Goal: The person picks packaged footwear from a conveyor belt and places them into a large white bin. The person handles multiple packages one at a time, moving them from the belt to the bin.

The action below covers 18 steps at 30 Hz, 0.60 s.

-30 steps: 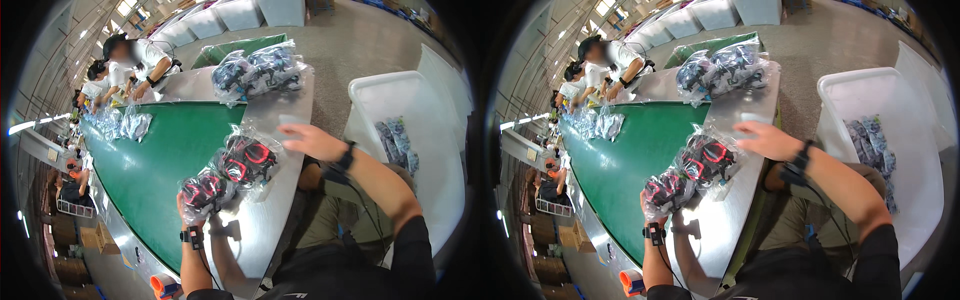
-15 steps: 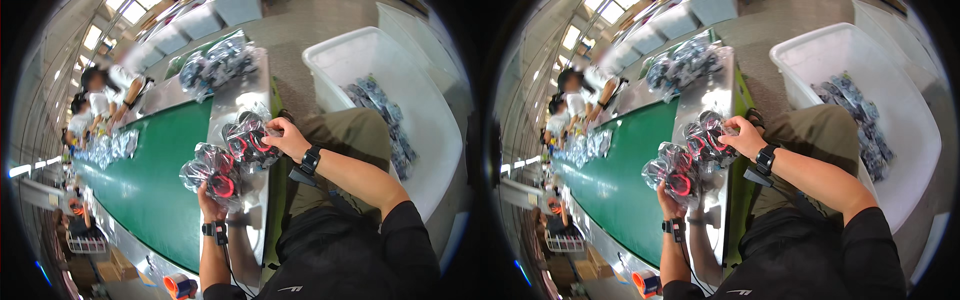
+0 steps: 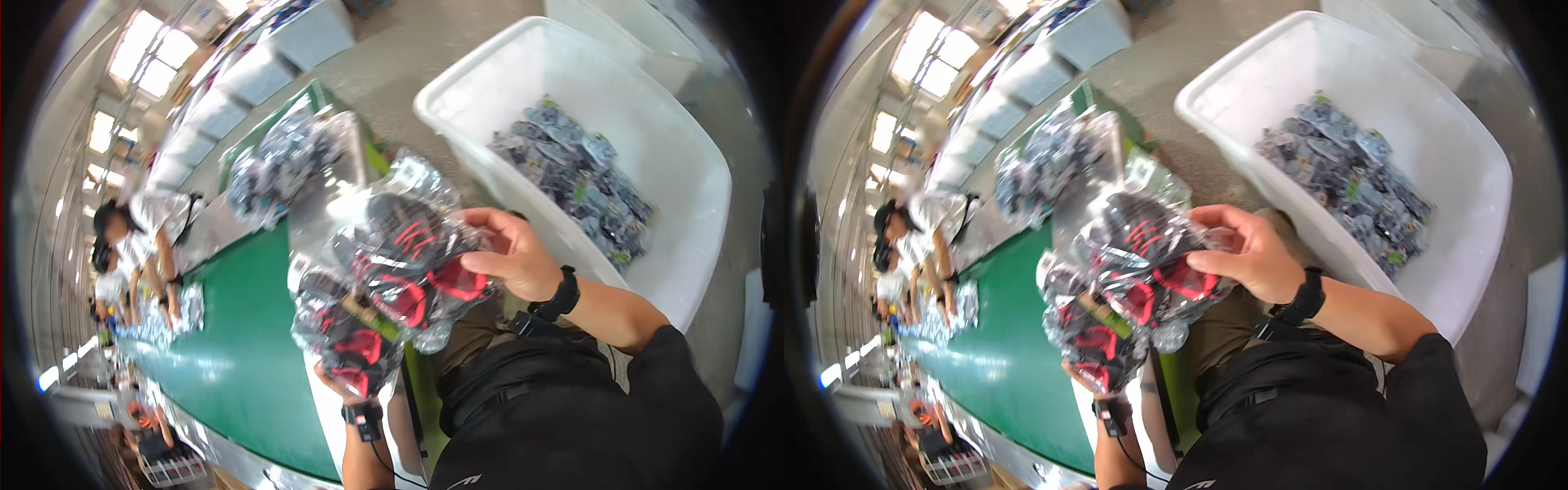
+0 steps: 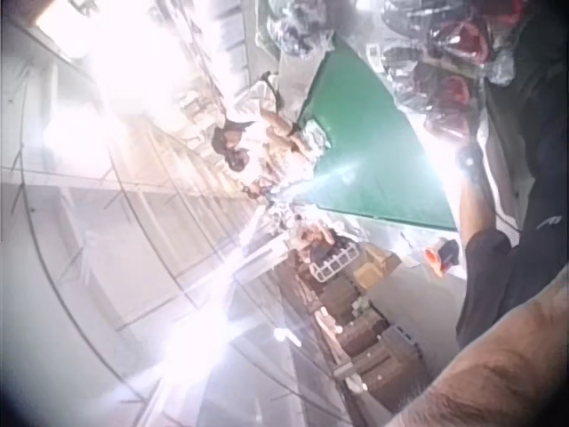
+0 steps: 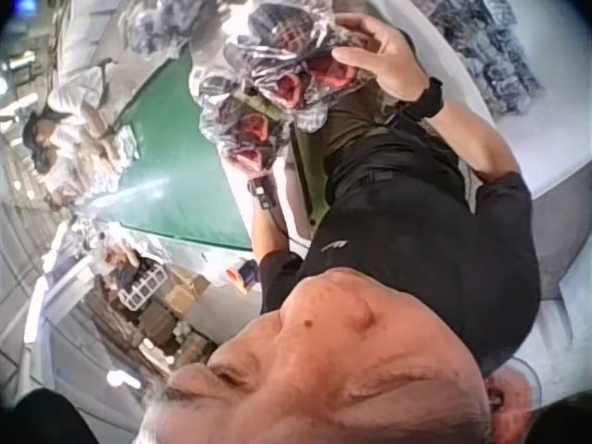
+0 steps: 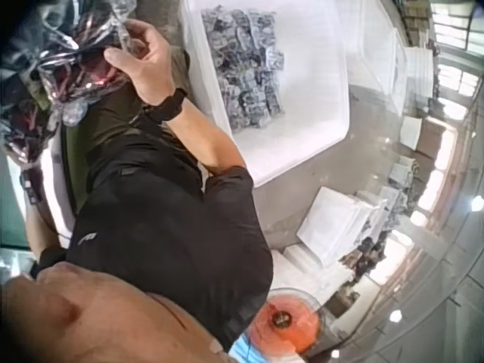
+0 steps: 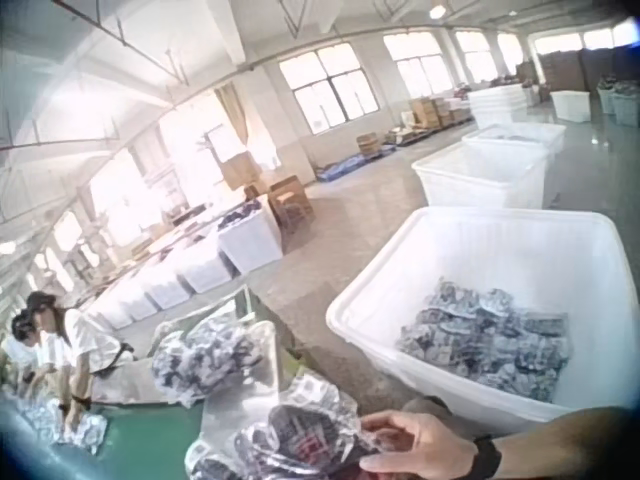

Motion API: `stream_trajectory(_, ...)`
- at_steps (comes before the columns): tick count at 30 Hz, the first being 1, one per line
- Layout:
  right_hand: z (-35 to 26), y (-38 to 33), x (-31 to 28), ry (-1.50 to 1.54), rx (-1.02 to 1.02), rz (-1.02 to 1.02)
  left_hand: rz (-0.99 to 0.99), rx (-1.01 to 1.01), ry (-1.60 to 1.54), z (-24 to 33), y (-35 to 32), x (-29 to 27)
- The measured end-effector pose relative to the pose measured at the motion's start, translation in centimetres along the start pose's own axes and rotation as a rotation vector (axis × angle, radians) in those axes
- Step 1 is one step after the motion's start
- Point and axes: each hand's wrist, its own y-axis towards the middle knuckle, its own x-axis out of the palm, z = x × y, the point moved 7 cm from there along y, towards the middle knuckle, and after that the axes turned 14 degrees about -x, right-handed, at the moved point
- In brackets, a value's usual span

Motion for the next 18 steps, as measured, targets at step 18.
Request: stream_trajectory(18, -6.3, 15.1, -15.6, -0.08, -0.199, 0.205, -0.27, -0.681, 0.282, -8.4, 21.1, 20.3)
